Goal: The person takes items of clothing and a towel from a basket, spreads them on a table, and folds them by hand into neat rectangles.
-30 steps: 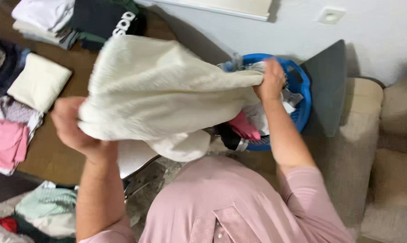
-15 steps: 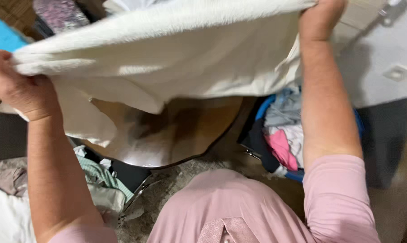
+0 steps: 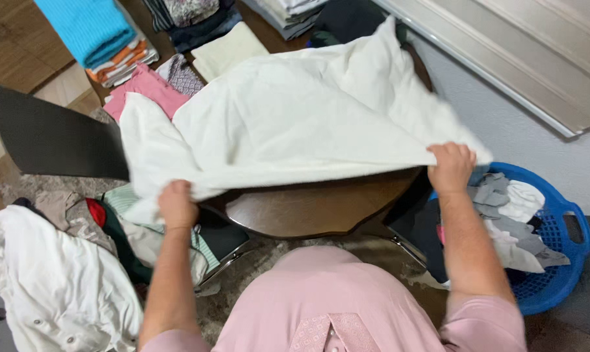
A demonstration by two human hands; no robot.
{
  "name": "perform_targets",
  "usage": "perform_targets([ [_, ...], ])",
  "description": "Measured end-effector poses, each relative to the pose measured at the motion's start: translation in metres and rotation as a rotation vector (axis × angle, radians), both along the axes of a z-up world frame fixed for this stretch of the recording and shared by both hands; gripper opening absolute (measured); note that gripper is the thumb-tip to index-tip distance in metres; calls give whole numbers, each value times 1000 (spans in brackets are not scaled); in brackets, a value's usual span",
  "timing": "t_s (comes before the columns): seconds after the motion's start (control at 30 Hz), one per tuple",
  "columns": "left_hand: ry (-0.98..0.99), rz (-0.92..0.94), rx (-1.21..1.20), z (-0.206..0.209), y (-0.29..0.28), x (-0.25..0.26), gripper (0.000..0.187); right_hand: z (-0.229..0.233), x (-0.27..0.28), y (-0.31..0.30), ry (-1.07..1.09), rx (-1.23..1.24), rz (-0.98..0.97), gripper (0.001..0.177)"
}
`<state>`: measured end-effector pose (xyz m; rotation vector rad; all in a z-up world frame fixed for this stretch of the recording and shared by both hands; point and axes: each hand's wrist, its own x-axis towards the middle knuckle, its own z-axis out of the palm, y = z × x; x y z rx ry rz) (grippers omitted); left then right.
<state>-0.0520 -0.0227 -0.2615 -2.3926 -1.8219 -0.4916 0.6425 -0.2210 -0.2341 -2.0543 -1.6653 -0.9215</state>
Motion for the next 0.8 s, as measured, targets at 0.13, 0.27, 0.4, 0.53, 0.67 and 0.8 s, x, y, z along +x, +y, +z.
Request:
perform_targets([
  [0.13,-62,89,-605,-94,-10,-3,46,-83,-7,-39,160,84,-114,11],
  [0.27,-531,325,-417,-89,5,8,33,-150,2,-70,1117,466,-513,54],
  [0.4,-523,497,-160,-78,30,40,69,-191,30,-101,2477,620,-758,111],
  [0.53,-453,680,-185,-78,24,52,77,-79,-34,-75,2578,899,-437,43],
  [0.67,-666,925,-186,-125,7,35,72,-39,-49,-72,2529,1280,-424,65],
  [0.8,-1358,1421,-712,-85,0,24,91,-113,29,-89,2636,1002,-301,53],
])
